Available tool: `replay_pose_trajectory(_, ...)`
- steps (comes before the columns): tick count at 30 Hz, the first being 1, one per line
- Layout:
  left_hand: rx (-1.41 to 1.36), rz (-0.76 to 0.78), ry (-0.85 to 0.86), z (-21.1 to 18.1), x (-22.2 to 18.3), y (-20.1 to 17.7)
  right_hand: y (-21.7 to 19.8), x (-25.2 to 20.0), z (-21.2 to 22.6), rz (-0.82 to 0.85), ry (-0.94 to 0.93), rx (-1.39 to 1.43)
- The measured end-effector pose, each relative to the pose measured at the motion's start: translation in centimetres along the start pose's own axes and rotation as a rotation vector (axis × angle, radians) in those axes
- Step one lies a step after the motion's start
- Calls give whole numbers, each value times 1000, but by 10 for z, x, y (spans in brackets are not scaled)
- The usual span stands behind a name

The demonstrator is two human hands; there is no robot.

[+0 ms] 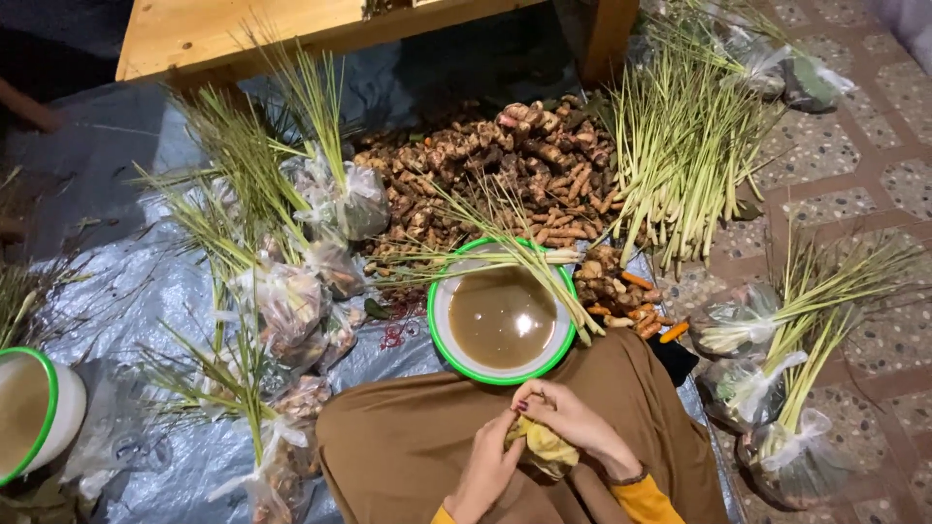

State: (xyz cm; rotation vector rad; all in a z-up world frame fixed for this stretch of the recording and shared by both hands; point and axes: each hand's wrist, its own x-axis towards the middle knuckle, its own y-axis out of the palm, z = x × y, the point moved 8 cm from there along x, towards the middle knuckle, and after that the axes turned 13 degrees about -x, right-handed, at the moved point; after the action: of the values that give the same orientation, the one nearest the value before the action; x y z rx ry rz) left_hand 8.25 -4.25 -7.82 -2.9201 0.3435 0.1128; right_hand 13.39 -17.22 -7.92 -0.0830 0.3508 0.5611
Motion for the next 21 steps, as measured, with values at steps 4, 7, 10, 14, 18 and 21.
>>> replay_pose_trajectory(4,52,24,-138,-15,5,-6,-56,21,-28,-33,-37,-225)
replay_pose_trajectory(7,49,143,-96,2,2,11,-140,36,-56,-232,-28,-282)
replay_pose_trajectory(10,166,225,6,44,4,34,-238,43,-76,-598,178,-227)
replay_pose_trajectory(14,190,496,153,79,5,79,-339,69,-120,-926,190,-213)
replay_pose_trajectory(18,229,480,161,130,7,109,-384,108,-143,-926,345,-429)
replay_pose_trajectory(21,266,389,53,145,15,105,-389,125,-134,-909,380,-454)
